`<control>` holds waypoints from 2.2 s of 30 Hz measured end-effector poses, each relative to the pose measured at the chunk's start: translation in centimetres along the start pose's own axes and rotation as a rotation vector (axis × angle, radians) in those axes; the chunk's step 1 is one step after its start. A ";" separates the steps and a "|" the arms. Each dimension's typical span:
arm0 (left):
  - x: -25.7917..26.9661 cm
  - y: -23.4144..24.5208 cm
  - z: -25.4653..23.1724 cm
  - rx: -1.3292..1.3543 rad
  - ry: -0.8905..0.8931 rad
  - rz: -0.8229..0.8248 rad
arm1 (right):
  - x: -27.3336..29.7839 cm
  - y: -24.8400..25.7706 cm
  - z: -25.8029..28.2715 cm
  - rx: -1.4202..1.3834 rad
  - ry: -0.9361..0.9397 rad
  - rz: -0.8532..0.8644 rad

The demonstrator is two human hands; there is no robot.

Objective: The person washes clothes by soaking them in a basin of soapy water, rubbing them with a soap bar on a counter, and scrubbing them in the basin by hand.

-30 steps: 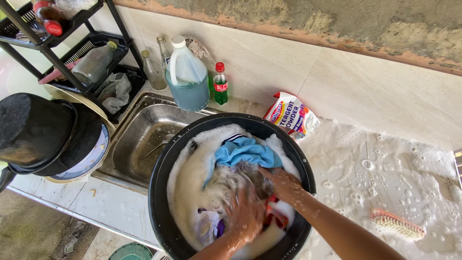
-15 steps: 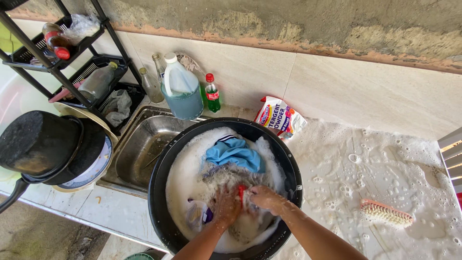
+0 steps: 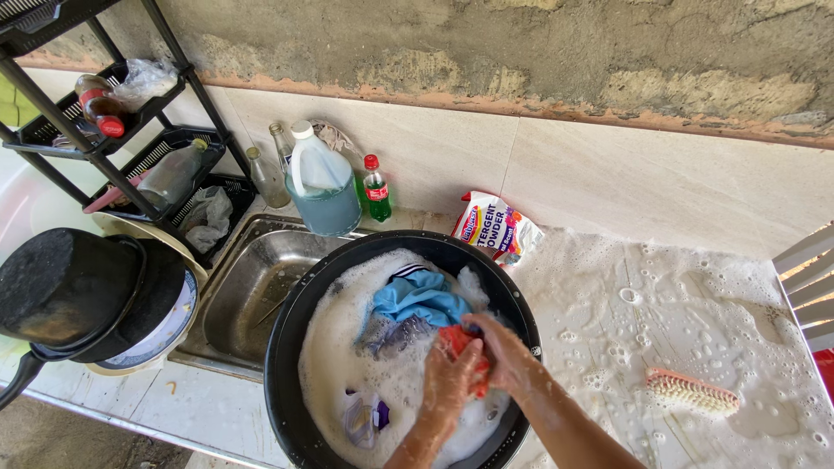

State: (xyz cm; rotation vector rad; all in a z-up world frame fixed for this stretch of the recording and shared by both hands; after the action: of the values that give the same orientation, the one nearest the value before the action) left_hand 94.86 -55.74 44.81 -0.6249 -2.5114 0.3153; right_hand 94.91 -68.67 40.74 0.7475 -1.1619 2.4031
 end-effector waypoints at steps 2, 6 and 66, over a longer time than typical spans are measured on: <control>-0.1 -0.1 0.1 -0.159 -0.098 -0.010 | -0.9 1.4 -2.3 -0.056 0.115 0.276; -0.5 2.3 -1.5 -0.678 -0.182 -0.140 | 1.1 0.3 -3.8 -0.145 0.267 0.694; -8.4 -31.5 -1.3 -1.845 0.008 -0.031 | 13.0 25.2 30.6 1.940 0.340 -0.407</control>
State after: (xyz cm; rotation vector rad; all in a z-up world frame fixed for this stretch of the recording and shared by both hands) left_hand 90.29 -87.01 52.95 -1.0758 -2.0881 -2.1459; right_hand 80.43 -106.89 49.24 0.7166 1.6240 2.3786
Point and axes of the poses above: each hand's wrist, its own x-axis away from the middle knuckle, its own y-axis out of the back of the hand, z = x × y, the point moved 4 cm from there along -x, towards the middle knuckle, and after that the axes turned 2 degrees about z, right-handed, at the moved point
